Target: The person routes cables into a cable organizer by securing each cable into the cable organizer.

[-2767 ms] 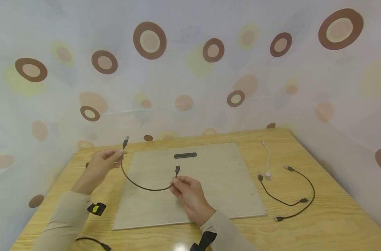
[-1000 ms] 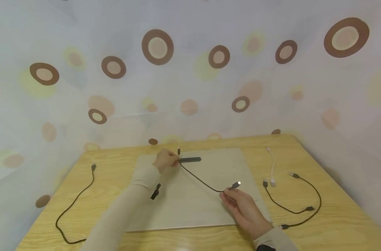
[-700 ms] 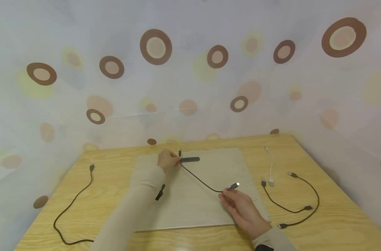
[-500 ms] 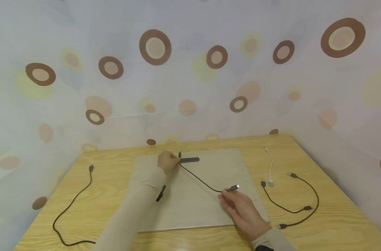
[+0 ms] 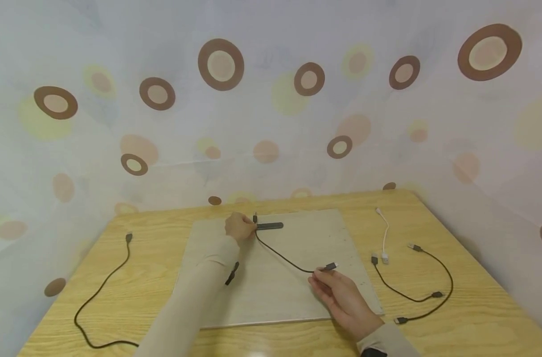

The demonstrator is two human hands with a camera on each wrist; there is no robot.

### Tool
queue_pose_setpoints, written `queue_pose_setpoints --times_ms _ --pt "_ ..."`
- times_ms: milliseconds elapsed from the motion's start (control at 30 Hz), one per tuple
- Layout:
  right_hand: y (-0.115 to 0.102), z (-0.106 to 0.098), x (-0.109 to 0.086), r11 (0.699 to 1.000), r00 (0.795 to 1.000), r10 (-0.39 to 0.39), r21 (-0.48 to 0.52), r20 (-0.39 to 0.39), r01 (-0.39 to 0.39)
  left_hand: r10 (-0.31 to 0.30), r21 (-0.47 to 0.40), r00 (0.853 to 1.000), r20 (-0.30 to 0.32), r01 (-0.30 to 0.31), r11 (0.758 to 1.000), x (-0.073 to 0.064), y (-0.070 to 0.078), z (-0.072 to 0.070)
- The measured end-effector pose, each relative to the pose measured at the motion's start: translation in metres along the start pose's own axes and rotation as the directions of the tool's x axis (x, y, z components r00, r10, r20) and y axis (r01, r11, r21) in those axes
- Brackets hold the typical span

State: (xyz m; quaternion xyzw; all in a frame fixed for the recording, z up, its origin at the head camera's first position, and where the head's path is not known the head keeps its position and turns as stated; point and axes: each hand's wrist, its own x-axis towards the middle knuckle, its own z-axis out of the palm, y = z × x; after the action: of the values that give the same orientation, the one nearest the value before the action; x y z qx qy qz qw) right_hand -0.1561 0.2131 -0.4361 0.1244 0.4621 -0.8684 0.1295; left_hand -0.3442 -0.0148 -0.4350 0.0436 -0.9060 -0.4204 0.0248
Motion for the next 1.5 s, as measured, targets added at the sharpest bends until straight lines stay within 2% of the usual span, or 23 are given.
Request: queue_pose_setpoints --times_ms 267,533,767,1000,1300,1367,1500 --pt "0.001 0.002 -0.002 1.000 1.000 -0.011 -0.012 -0.024 0.011 0.011 0.026 1.000 -0.020 -0.010 1.000 0.000 0.000 0.001" --pt "0.001 0.002 -0.002 1.000 1.000 -0.013 -0.027 -0.023 0.012 -0.035 -0.025 0.998 0.045 0.036 0.999 0.004 -0.004 -0.001" --pt "0.001 0.002 -0.002 0.999 0.999 0.000 -0.045 -0.049 -0.002 -0.081 -0.060 0.994 0.073 0.085 0.995 0.009 -0.008 0.001" --pt "0.001 0.001 -0.003 1.000 0.999 -0.007 -0.024 -0.046 0.005 -0.160 -0.162 0.982 0.095 0.174 0.971 0.011 -0.011 -0.001" --pt "0.001 0.001 -0.002 1.000 0.998 -0.003 -0.020 -0.055 0.002 -0.202 -0.291 0.968 0.150 0.239 0.927 0.016 -0.017 0.002" --pt "0.001 0.002 -0.002 1.000 0.998 -0.002 -0.017 -0.065 0.001 -0.204 -0.290 0.967 0.150 0.241 0.926 0.017 -0.016 0.002" --pt "0.000 0.001 -0.001 1.000 0.998 -0.001 -0.015 -0.067 0.000 -0.202 -0.246 0.969 0.140 0.231 0.941 0.013 -0.010 0.001"
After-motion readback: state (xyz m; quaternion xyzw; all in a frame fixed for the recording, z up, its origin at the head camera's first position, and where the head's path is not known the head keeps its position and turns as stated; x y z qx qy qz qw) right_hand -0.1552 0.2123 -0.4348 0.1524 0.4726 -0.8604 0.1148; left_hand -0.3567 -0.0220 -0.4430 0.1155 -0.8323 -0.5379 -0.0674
